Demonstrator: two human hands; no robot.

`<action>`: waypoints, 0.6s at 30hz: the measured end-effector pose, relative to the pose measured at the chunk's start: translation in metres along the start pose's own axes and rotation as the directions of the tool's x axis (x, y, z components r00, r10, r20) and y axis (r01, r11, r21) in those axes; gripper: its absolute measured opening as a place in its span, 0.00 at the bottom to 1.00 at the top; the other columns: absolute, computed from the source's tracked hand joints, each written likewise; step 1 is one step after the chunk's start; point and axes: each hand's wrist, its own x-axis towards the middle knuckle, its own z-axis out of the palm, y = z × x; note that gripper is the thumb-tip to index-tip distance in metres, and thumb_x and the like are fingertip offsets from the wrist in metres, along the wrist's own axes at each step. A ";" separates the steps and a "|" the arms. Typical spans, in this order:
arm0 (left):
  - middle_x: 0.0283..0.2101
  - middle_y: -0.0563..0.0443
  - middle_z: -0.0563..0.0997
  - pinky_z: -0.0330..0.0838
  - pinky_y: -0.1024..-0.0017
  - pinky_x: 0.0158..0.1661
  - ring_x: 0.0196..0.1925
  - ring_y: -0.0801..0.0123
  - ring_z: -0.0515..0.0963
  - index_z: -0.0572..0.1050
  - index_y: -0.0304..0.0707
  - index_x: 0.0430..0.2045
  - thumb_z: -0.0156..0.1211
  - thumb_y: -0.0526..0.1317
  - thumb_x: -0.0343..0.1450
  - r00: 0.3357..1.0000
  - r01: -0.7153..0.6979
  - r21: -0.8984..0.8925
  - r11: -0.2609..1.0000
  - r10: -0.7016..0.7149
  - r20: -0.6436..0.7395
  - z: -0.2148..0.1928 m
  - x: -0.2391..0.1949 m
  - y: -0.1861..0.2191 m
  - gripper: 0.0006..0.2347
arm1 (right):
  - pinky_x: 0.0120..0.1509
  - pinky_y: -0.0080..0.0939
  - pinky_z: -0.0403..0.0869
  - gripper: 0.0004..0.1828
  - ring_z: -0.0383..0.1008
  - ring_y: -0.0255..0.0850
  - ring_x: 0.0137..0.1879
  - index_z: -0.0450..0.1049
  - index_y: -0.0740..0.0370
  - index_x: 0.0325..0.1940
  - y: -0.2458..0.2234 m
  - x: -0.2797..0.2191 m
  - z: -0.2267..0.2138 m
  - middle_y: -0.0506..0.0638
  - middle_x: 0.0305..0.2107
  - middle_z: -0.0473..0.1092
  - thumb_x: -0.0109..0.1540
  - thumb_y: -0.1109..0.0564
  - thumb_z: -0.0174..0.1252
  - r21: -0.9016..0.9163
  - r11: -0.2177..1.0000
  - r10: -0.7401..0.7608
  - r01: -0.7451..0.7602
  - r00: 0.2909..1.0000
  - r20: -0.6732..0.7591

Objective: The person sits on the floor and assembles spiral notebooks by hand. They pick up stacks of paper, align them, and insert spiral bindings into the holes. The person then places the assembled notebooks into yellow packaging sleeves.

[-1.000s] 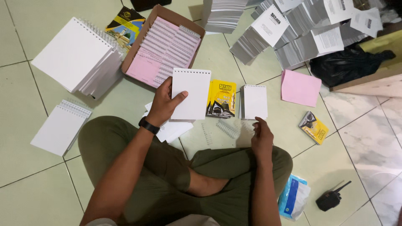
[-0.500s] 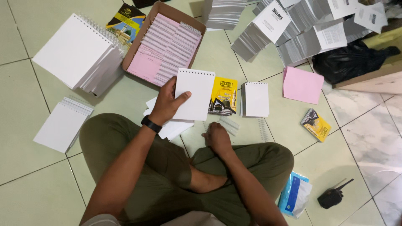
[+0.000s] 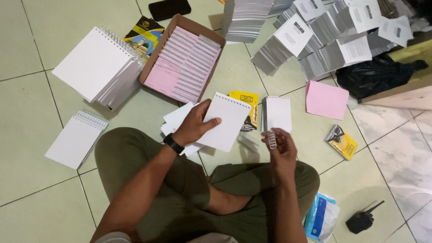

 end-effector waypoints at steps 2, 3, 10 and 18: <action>0.31 0.52 0.76 0.70 0.72 0.38 0.35 0.70 0.74 0.73 0.36 0.37 0.66 0.35 0.67 0.999 0.006 0.034 0.999 -0.008 0.035 0.003 -0.002 -0.003 0.10 | 0.64 0.49 0.72 0.25 0.73 0.49 0.53 0.66 0.66 0.61 0.008 0.007 -0.016 0.65 0.47 0.71 0.59 0.64 0.60 0.166 0.984 -0.085 0.068 0.992 0.097; 0.32 0.51 0.77 0.70 0.70 0.40 0.36 0.68 0.74 0.73 0.36 0.38 0.66 0.35 0.67 0.998 0.012 0.070 0.998 -0.016 0.064 0.005 -0.003 -0.005 0.10 | 0.67 0.54 0.72 0.31 0.74 0.51 0.58 0.62 0.68 0.61 0.012 0.012 -0.024 0.70 0.54 0.69 0.55 0.64 0.61 0.332 0.936 -0.183 0.114 0.966 0.182; 0.33 0.45 0.79 0.71 0.65 0.42 0.37 0.64 0.75 0.74 0.33 0.38 0.65 0.34 0.67 0.987 0.022 0.145 0.989 -0.045 0.157 0.020 -0.009 -0.006 0.09 | 0.60 0.59 0.76 0.05 0.80 0.59 0.54 0.72 0.66 0.45 -0.039 0.011 0.022 0.62 0.41 0.76 0.65 0.67 0.58 -0.257 0.866 -0.372 0.428 0.897 0.240; 0.31 0.49 0.81 0.72 0.69 0.41 0.35 0.68 0.76 0.74 0.35 0.36 0.62 0.34 0.68 0.969 0.052 0.157 0.986 -0.088 0.230 0.018 -0.010 0.009 0.06 | 0.57 0.56 0.76 0.18 0.79 0.55 0.52 0.66 0.58 0.59 -0.034 0.018 0.051 0.55 0.44 0.73 0.66 0.58 0.61 -0.677 0.645 -0.224 0.353 0.935 0.274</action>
